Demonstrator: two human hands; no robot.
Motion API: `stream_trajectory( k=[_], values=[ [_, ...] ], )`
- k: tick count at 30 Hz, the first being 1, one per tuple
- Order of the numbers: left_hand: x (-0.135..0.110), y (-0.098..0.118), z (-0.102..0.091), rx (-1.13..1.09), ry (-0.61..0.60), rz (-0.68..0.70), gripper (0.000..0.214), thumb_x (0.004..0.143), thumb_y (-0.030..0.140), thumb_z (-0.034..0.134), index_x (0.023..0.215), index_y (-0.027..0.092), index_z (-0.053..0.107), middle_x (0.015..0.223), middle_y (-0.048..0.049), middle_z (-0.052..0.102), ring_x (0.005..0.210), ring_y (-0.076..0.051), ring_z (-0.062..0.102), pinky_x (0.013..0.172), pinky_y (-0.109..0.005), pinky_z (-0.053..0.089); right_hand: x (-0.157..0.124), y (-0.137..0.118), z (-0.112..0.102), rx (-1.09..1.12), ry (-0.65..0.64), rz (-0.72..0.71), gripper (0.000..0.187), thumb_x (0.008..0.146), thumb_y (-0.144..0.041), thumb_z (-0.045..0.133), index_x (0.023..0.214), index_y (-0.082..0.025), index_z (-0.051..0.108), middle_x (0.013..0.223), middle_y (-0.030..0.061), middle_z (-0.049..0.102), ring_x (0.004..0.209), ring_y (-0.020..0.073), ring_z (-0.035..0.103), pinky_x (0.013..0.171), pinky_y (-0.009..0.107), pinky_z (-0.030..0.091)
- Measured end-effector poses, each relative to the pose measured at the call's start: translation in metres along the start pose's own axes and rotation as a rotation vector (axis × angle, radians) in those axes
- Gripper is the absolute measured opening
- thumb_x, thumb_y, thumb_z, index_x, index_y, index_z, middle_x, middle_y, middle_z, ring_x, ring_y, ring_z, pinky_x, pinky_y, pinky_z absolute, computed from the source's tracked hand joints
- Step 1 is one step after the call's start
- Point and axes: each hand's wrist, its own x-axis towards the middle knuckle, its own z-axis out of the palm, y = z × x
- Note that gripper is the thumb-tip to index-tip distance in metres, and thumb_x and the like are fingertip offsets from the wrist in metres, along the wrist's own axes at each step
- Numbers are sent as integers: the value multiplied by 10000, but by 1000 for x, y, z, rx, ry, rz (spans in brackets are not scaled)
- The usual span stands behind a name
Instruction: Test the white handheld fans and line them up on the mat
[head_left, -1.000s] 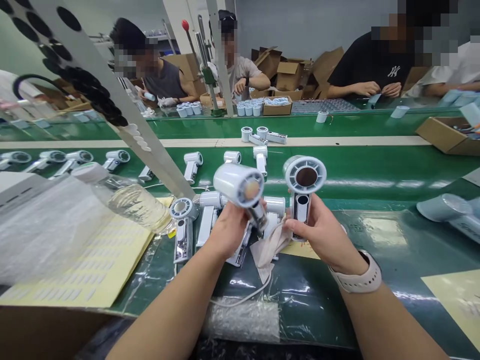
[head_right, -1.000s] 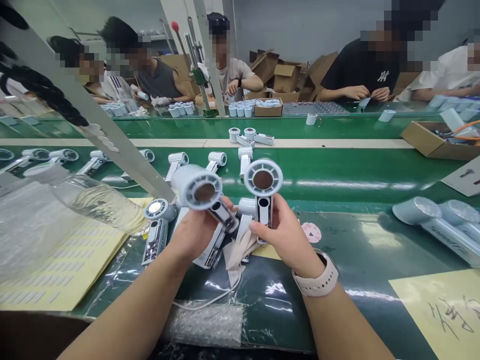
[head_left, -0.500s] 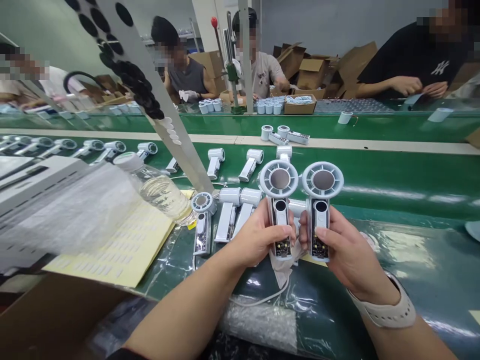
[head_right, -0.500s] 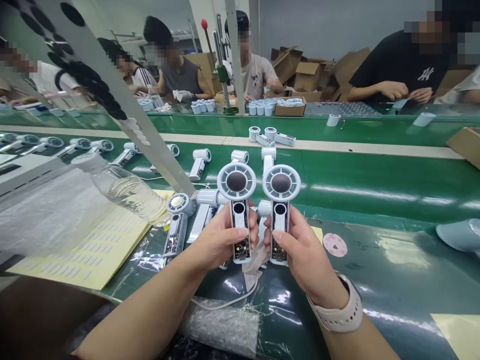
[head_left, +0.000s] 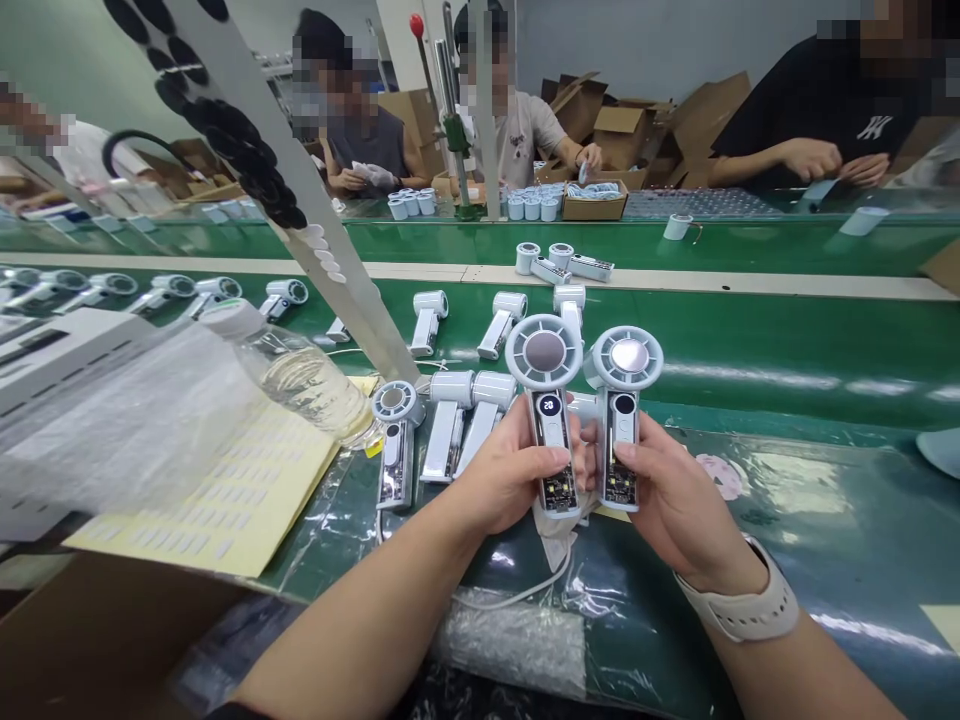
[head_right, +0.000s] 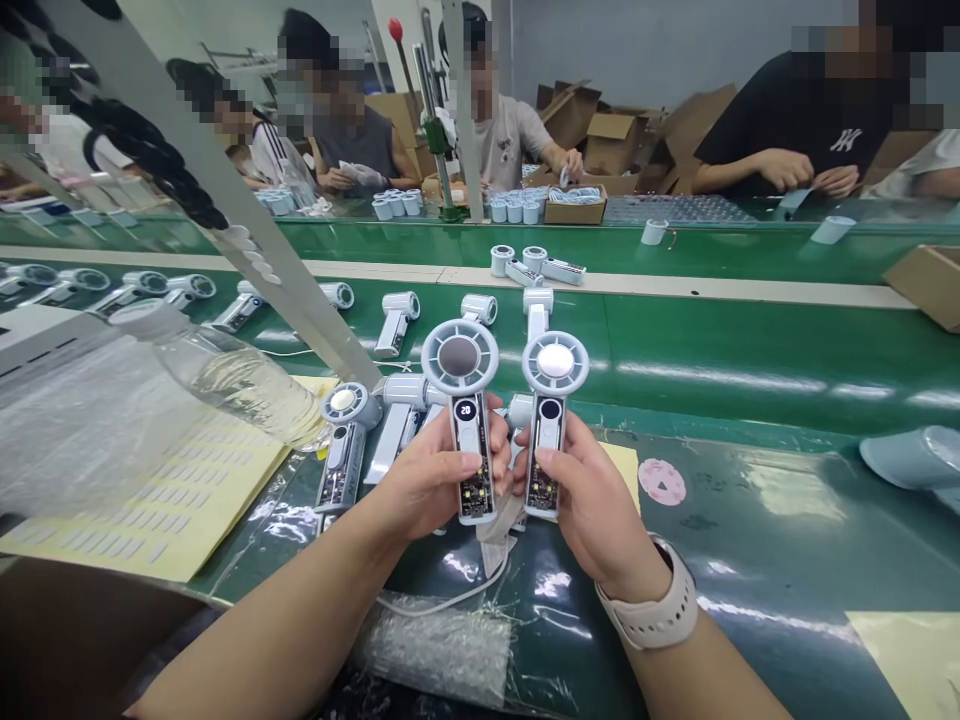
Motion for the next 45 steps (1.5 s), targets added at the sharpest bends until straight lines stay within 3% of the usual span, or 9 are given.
stream_trajectory(
  k=[6, 13, 19, 23, 30, 39, 45],
  values=[
    [2, -1, -3, 12, 17, 6, 440, 693, 209, 774, 1052, 196, 519, 829, 20, 590, 651, -127, 596, 624, -295, 500, 2, 1, 0, -88, -13, -61, 248, 795, -320, 643, 1018, -242, 568, 864, 22, 636, 707, 185, 597, 644, 345, 522],
    [3, -2, -3, 67, 15, 33, 393, 706, 243, 779, 988, 188, 512, 805, 22, 587, 644, -115, 594, 636, -291, 516, 1, 1, 2, 39, 13, -4, 269, 738, -287, 702, 981, -224, 608, 814, 14, 641, 685, 167, 587, 621, 311, 496],
    [4, -1, -4, 62, 82, 4, 444, 705, 307, 779, 1031, 194, 500, 817, 22, 590, 625, -116, 589, 598, -288, 517, 0, 3, 1, 90, 15, 5, 296, 750, -388, 740, 971, -219, 636, 842, 28, 657, 699, 163, 597, 614, 295, 494],
    [6, -2, -5, 102, 148, 30, 405, 741, 333, 754, 1021, 191, 497, 778, 39, 578, 583, -97, 577, 549, -245, 478, 2, 4, 0, 70, 33, -3, 242, 797, -425, 717, 873, -216, 620, 709, 5, 621, 629, 145, 574, 549, 263, 466],
    [7, -3, -10, 195, -24, 64, 397, 760, 414, 755, 952, 195, 484, 704, 36, 594, 570, -112, 570, 560, -263, 478, 1, 1, -2, 23, -57, -113, 221, 828, -419, 703, 888, -221, 623, 685, -8, 614, 588, 136, 549, 531, 263, 469],
    [10, -6, -11, 208, 92, 51, 415, 732, 373, 777, 949, 196, 470, 756, 39, 595, 596, -107, 574, 557, -257, 464, 2, 2, -1, 38, -20, -136, 142, 836, -346, 663, 897, -226, 618, 688, -14, 616, 579, 138, 549, 553, 279, 472],
    [11, -7, -13, 227, 28, 48, 352, 760, 370, 729, 948, 208, 481, 731, 26, 581, 593, -144, 579, 556, -301, 459, 2, 0, 0, 22, -5, -88, 144, 831, -362, 648, 879, -229, 625, 739, 10, 620, 596, 163, 567, 547, 319, 479]
  ],
)
